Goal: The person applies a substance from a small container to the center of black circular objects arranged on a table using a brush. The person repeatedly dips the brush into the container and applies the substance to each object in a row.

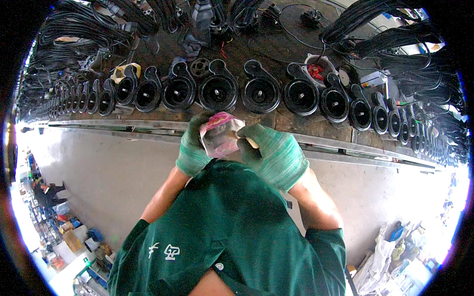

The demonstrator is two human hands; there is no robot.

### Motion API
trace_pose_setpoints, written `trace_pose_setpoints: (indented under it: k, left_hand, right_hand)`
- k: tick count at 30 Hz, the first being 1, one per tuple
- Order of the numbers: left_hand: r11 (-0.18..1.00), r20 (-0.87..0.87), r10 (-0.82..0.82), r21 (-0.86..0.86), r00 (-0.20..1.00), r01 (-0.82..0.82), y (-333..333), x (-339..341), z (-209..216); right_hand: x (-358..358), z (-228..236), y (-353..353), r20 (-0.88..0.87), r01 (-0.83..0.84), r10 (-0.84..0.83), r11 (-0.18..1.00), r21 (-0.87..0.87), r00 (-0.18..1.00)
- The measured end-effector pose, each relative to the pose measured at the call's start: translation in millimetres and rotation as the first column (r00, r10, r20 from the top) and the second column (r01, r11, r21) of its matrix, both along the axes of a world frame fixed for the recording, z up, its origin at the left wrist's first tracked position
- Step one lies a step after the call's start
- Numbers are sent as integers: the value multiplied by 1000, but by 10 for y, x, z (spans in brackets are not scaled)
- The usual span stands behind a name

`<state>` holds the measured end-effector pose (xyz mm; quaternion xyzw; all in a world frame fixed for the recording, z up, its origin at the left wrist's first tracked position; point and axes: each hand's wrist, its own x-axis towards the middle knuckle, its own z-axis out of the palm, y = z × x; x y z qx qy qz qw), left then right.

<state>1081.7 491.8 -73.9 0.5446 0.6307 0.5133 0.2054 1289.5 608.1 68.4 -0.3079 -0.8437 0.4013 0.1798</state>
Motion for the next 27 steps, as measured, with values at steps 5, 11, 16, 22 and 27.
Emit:
trace_pose_setpoints:
  k: [5, 11, 16, 22, 27]
  left_hand:
    - [999, 14, 11, -37, 1000, -11, 11, -7, 71]
    - [997, 105, 35, -77, 994, -27, 28, -51, 185]
    - [997, 257, 72, -37, 964, -65, 72, -31, 200]
    - [981, 203, 143, -161, 969, -111, 67, -147, 188]
    - [976, 270, 196, -148, 943, -160, 37, -141, 147]
  right_hand:
    - [-2, -70, 8, 37, -13, 11, 999, 41, 999]
    - [142, -28, 10, -40, 155, -163, 976, -156, 986]
    - [310, -112, 131, -148, 254, -370, 829, -498, 917]
    - [433, -453, 341, -233, 255, -549, 670, -697, 803]
    - [478, -703, 632, -171, 384, -660, 606, -697, 731]
